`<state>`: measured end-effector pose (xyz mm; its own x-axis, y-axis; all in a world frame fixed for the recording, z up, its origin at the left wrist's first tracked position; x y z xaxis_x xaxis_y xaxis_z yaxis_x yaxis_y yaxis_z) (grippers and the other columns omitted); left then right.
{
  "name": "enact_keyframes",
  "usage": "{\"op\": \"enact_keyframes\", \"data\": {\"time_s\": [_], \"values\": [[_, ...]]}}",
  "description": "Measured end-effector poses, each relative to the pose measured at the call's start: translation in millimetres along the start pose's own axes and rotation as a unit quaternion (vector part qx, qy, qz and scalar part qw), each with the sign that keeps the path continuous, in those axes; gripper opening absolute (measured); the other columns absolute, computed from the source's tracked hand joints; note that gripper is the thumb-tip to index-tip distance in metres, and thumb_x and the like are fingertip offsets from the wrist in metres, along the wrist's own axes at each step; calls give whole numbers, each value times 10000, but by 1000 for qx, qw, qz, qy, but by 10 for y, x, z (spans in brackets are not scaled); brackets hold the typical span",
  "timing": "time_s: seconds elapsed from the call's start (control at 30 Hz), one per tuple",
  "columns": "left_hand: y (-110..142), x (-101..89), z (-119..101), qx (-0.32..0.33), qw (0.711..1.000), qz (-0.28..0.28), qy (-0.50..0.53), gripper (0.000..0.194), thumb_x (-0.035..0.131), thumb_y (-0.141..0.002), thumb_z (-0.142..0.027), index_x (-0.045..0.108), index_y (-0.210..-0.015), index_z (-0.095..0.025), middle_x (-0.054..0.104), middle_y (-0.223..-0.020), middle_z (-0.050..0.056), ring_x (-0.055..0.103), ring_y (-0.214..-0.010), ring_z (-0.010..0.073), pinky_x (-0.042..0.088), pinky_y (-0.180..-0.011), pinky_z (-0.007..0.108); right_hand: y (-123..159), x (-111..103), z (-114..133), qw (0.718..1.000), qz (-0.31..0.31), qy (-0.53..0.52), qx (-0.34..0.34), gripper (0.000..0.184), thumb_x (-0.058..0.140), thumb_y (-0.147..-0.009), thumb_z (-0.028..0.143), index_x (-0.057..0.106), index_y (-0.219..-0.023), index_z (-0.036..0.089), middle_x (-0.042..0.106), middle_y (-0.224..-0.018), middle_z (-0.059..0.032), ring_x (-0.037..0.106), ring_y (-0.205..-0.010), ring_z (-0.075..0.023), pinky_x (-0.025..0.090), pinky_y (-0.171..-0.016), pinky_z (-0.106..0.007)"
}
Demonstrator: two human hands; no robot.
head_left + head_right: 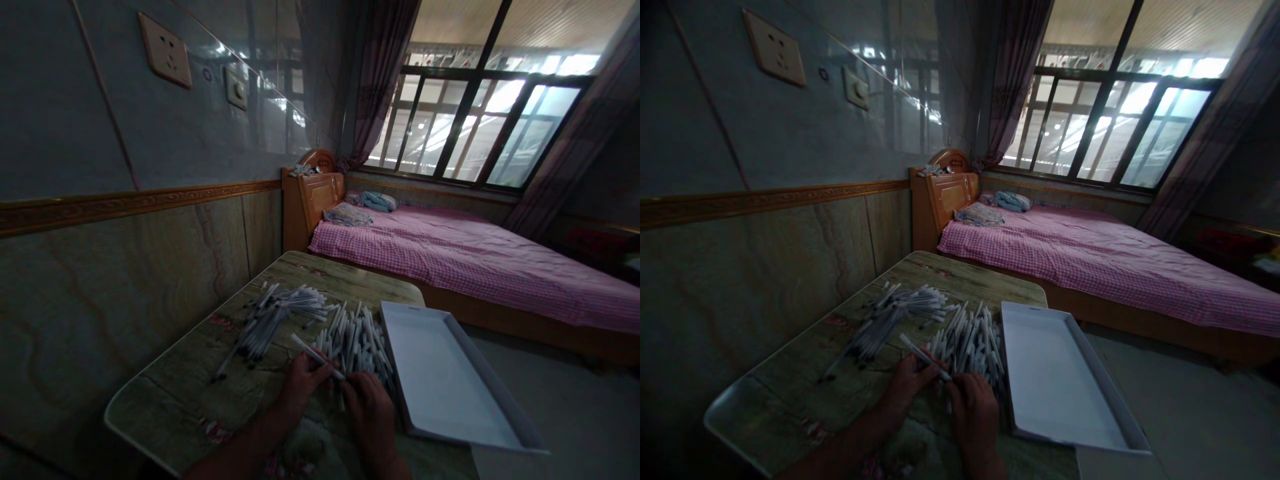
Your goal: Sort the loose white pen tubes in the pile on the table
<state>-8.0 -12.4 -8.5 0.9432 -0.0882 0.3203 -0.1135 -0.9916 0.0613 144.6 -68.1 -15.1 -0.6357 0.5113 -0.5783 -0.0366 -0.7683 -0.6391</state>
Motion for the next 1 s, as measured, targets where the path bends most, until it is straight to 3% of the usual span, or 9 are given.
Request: {"op": "enact_keyframes", "data": {"time_s": [0.17,0.27,0.5,0.7,1.0], "values": [[5,1,-12,-15,1000,1,9,376,866,-530,-407,613,-674,-169,742,-685,36,652,-566,168,507,-541,259,-32,-16,22,1000,9,7,12,436,343,-1041,435,645,-790,245,657,-741,-15,622,-692,-150,446,-645,-236],[-11,-4,2,-12,1000,-1,6,363,870,-520,-385,613,-656,-167,736,-659,35,641,-538,167,501,-528,263,-28,0,-2,1000,11,2,4,421,381,-1033,428,635,-755,241,649,-718,-9,615,-680,-147,440,-640,-233],[-3,8,-28,-14,999,15,26,391,879,-511,-402,601,-661,-172,745,-683,34,654,-560,169,503,-537,262,-28,-17,8,999,2,-27,26,326,433,-1011,441,668,-907,240,682,-849,-26,644,-781,-161,473,-692,-239],[-11,-1,16,-19,999,12,41,419,890,-490,-393,568,-650,-179,758,-682,29,644,-533,152,494,-516,249,-46,-10,12,1000,5,4,11,458,363,-1036,453,634,-732,242,646,-701,-12,603,-678,-157,432,-650,-252],[-21,2,1,-14,999,7,37,463,903,-470,-446,564,-638,-180,766,-681,34,670,-560,168,520,-537,261,-28,-24,-24,998,7,-43,38,303,468,-995,447,679,-914,245,681,-858,-23,629,-806,-171,462,-720,-259]]}}
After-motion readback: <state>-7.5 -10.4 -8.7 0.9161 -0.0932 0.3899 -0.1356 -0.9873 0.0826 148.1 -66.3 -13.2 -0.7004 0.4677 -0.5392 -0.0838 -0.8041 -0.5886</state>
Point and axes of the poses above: each hand's wrist, its own y-axis away from the middle knuckle, its own x-axis out of the palm, z = x × y, the point moved 1 cm from there along -y, towards the middle knuckle
